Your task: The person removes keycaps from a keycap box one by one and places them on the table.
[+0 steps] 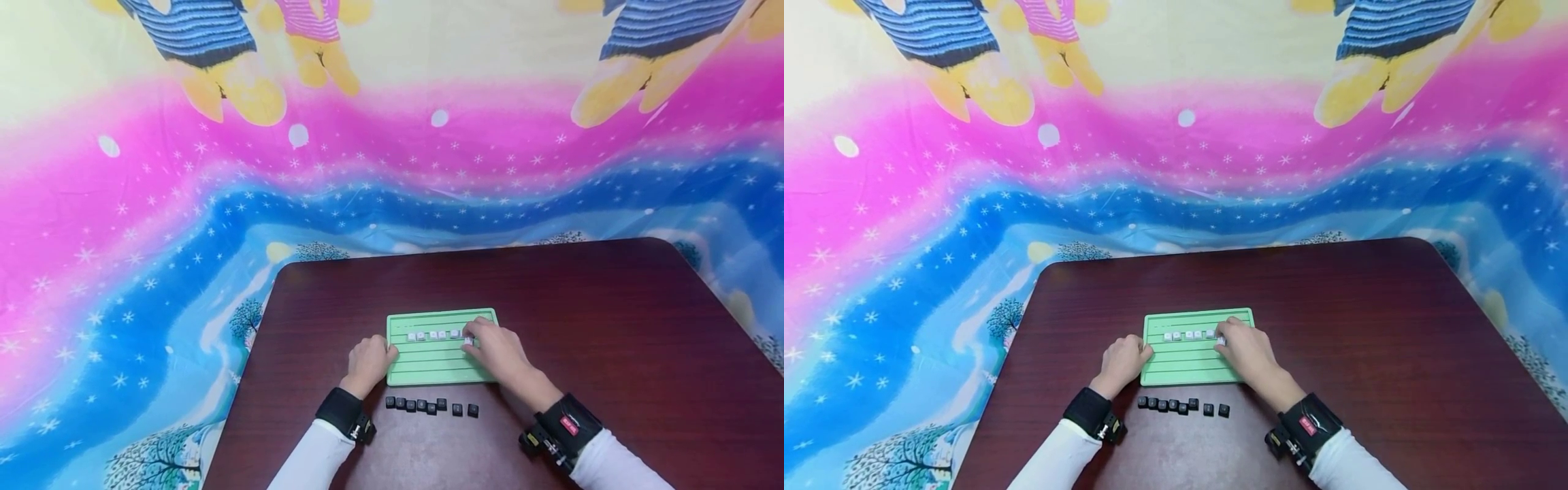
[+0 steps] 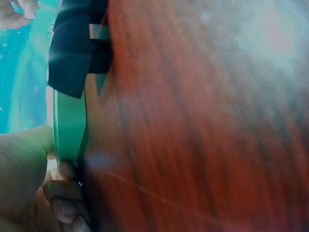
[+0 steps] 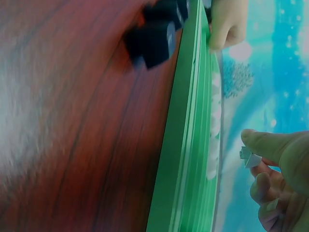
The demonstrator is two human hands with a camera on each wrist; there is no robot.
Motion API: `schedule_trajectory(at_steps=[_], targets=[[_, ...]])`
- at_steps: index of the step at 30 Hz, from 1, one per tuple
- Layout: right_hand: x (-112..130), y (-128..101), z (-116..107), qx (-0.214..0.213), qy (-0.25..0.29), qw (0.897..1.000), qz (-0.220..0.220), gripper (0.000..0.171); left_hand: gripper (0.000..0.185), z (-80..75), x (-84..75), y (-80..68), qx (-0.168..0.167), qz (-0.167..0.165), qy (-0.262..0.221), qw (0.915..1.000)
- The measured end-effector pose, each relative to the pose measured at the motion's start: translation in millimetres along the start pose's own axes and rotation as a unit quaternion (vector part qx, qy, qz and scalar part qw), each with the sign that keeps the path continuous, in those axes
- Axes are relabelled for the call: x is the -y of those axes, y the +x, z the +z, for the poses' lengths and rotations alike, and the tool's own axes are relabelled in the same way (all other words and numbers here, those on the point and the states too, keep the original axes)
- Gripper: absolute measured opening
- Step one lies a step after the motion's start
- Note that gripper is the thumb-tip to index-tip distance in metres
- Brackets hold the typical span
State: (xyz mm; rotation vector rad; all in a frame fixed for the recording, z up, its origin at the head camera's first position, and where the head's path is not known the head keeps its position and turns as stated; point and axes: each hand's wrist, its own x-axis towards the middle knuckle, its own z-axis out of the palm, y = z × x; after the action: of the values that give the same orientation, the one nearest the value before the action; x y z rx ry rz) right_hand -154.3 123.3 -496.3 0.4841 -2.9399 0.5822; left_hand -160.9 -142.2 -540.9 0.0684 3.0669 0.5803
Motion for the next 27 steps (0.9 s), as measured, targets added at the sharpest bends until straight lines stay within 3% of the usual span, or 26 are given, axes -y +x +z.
schedule_trajectory(at_steps=[18, 27], targets=[[40, -23, 2, -0.026, -0.016, 0.994, -0.105, 0.023, 0.053, -0.2, -0.2, 1.3, -0.003, 0.002, 0.005, 1.0000], [56, -32, 11, -0.002, -0.002, 0.992, -0.128, 0.022, 0.053, -1.0, -1.0, 1.5, -0.004, -0.002, 0.005, 1.0000]])
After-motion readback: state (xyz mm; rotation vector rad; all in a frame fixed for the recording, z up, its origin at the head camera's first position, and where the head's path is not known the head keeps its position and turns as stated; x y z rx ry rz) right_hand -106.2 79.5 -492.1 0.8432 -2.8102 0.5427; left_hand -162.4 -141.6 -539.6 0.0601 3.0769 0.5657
